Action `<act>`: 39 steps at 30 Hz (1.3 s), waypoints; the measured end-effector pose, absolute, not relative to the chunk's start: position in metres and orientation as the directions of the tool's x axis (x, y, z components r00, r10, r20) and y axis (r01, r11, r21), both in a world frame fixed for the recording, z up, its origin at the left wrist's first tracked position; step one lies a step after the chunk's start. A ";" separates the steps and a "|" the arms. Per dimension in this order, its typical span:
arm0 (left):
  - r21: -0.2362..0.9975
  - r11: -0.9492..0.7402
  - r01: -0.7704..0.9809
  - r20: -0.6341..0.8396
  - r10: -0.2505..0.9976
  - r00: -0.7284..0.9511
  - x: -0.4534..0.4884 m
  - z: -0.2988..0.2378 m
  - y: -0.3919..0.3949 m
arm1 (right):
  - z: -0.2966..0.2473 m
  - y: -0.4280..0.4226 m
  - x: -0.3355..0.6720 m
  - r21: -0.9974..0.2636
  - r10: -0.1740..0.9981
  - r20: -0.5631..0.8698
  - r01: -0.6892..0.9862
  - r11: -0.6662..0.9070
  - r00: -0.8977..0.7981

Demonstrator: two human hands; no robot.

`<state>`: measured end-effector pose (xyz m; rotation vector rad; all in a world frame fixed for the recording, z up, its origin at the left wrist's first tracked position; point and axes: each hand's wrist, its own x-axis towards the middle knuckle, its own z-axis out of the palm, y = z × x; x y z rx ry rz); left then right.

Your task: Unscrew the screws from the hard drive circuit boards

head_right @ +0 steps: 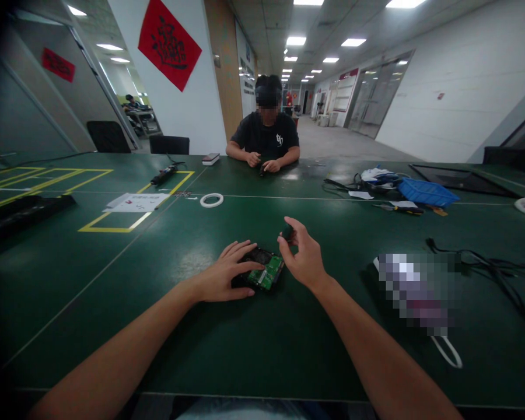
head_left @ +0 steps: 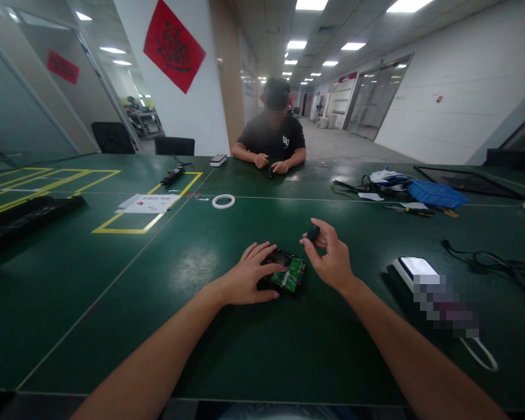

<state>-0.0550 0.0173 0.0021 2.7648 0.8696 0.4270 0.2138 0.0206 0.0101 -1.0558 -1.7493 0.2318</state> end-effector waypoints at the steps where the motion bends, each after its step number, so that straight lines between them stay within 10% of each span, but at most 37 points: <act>1: 0.285 -0.803 0.523 0.210 0.585 0.783 -0.055 0.002 0.017 | 0.010 0.021 0.214 -0.592 0.740 0.667 0.543 0.596 -0.085; 39: 0.312 -0.796 0.519 0.152 0.581 0.799 -0.048 0.004 0.028 | 0.009 0.025 0.208 -0.604 0.749 0.657 0.540 0.586 -0.078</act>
